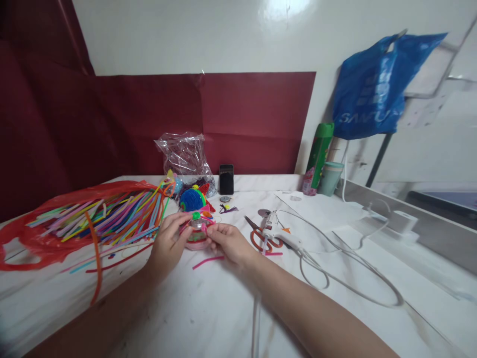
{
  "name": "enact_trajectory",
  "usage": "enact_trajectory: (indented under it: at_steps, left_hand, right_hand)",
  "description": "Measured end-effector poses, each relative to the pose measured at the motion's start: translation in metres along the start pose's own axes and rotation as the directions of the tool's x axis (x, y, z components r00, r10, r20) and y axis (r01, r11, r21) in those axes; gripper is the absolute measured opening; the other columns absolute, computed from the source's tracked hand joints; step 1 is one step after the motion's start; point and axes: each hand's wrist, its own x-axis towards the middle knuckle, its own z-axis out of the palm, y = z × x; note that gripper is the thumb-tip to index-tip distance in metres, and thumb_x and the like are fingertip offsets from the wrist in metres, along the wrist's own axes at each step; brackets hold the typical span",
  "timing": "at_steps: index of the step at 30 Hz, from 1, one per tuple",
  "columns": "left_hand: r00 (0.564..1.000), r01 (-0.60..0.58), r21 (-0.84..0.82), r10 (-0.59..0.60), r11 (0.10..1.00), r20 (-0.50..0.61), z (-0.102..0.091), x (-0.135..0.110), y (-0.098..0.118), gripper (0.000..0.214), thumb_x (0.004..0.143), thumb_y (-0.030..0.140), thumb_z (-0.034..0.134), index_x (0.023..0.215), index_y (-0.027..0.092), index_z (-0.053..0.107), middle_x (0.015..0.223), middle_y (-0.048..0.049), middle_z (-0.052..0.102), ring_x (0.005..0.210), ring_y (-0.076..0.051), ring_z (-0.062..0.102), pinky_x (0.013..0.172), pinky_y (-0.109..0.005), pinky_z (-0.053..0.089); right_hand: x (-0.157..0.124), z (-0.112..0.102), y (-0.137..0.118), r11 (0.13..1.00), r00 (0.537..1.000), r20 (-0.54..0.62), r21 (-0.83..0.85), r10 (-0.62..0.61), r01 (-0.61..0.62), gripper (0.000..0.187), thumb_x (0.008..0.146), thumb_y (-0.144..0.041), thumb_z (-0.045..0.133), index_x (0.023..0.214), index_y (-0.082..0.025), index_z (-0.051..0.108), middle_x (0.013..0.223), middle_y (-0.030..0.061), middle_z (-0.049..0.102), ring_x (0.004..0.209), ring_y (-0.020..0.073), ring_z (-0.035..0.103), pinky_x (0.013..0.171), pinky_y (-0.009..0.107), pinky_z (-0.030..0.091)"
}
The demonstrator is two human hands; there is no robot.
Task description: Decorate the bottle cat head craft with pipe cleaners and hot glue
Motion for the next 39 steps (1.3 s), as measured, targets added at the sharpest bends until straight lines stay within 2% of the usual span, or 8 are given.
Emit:
enact_trajectory:
  at_steps: [5, 9, 14, 22, 25, 31, 36, 39]
  left_hand:
    - [0.988, 0.055, -0.263, -0.015, 0.963, 0.151, -0.004, -0.004, 0.025, 0.014, 0.08, 0.023, 0.054, 0.076, 0.021, 0.067, 0.085, -0.0055, 0.068, 0.087, -0.02, 0.065, 0.077, -0.032, 0.053]
    - [0.976, 0.154, -0.196, -0.118, 0.968, 0.182, -0.003, -0.008, 0.025, 0.015, 0.079, 0.022, 0.052, 0.07, 0.021, 0.064, 0.07, -0.0018, 0.067, 0.069, -0.017, 0.063, 0.064, -0.028, 0.051]
    - [0.992, -0.014, 0.019, 0.012, 1.0, 0.126, -0.007, -0.007, 0.018, 0.014, 0.078, 0.02, 0.054, 0.07, 0.023, 0.065, 0.064, 0.0001, 0.066, 0.063, -0.016, 0.061, 0.061, -0.027, 0.048]
    - [0.972, -0.2, 0.02, 0.196, 0.98, 0.127, -0.01, -0.004, 0.018, 0.02, 0.082, 0.02, 0.052, 0.067, 0.022, 0.064, 0.063, -0.0016, 0.064, 0.063, -0.016, 0.061, 0.06, -0.027, 0.047]
    - [0.983, -0.129, -0.038, 0.133, 0.991, 0.123, -0.009, -0.005, 0.015, 0.013, 0.08, 0.023, 0.056, 0.072, 0.021, 0.066, 0.064, -0.0015, 0.065, 0.063, -0.016, 0.061, 0.06, -0.027, 0.048]
    - [0.972, 0.231, -0.187, -0.218, 0.955, 0.089, -0.01, -0.003, 0.011, 0.018, 0.084, 0.033, 0.053, 0.082, 0.019, 0.065, 0.074, -0.0016, 0.069, 0.068, -0.016, 0.064, 0.064, -0.027, 0.05]
    - [0.979, 0.196, -0.132, -0.184, 0.972, 0.092, -0.009, -0.006, 0.008, 0.015, 0.082, 0.03, 0.056, 0.075, 0.02, 0.064, 0.072, -0.0006, 0.065, 0.068, -0.016, 0.061, 0.065, -0.027, 0.05]
    - [0.985, 0.159, -0.066, -0.162, 0.985, -0.054, -0.007, -0.002, -0.013, 0.012, 0.083, 0.029, 0.055, 0.083, 0.02, 0.064, 0.091, -0.0049, 0.065, 0.089, -0.02, 0.063, 0.08, -0.032, 0.051]
  right_hand:
    - [-0.005, 0.008, 0.007, 0.991, 0.983, 0.144, 0.052, 0.114, -0.122, 0.038, 0.057, -0.047, 0.082, 0.065, -0.016, 0.061, 0.056, -0.004, 0.055, 0.046, 0.0062, 0.041, 0.047, 0.021, 0.031]
    - [-0.004, 0.006, 0.007, 0.991, 0.999, -0.032, -0.133, -0.025, 0.021, 0.034, 0.064, -0.048, 0.074, 0.064, -0.017, 0.059, 0.057, -0.0034, 0.054, 0.048, 0.0076, 0.042, 0.048, 0.022, 0.032]
    - [-0.005, 0.005, -0.002, 0.885, 0.966, -0.078, -0.424, -0.245, 0.19, 0.022, 0.069, -0.039, 0.068, 0.065, -0.018, 0.061, 0.054, -0.0055, 0.049, 0.051, 0.0084, 0.038, 0.049, 0.022, 0.03]
    - [-0.008, 0.01, 0.001, 0.898, 0.973, -0.067, -0.403, -0.219, 0.175, 0.021, 0.07, -0.038, 0.064, 0.065, -0.018, 0.06, 0.056, -0.0044, 0.052, 0.053, 0.0094, 0.041, 0.051, 0.022, 0.032]
    - [-0.007, 0.009, 0.003, 0.905, 0.973, -0.073, -0.389, -0.217, 0.173, 0.02, 0.066, -0.037, 0.067, 0.065, -0.019, 0.06, 0.056, -0.005, 0.05, 0.053, 0.0091, 0.039, 0.051, 0.023, 0.031]
    - [-0.002, 0.005, 0.003, 0.937, 0.97, -0.162, -0.326, -0.182, 0.122, 0.021, 0.063, -0.038, 0.067, 0.067, -0.019, 0.061, 0.058, -0.004, 0.054, 0.052, 0.0091, 0.04, 0.052, 0.024, 0.031]
    - [-0.003, 0.004, 0.004, 0.925, 0.964, -0.16, -0.352, -0.214, 0.147, 0.023, 0.066, -0.04, 0.066, 0.069, -0.018, 0.061, 0.059, -0.0037, 0.053, 0.054, 0.0098, 0.041, 0.054, 0.024, 0.031]
    - [-0.001, 0.0, 0.008, 0.899, 0.956, -0.153, -0.404, -0.249, 0.169, 0.023, 0.068, -0.041, 0.065, 0.069, -0.018, 0.061, 0.06, -0.0037, 0.052, 0.055, 0.0104, 0.041, 0.054, 0.025, 0.032]
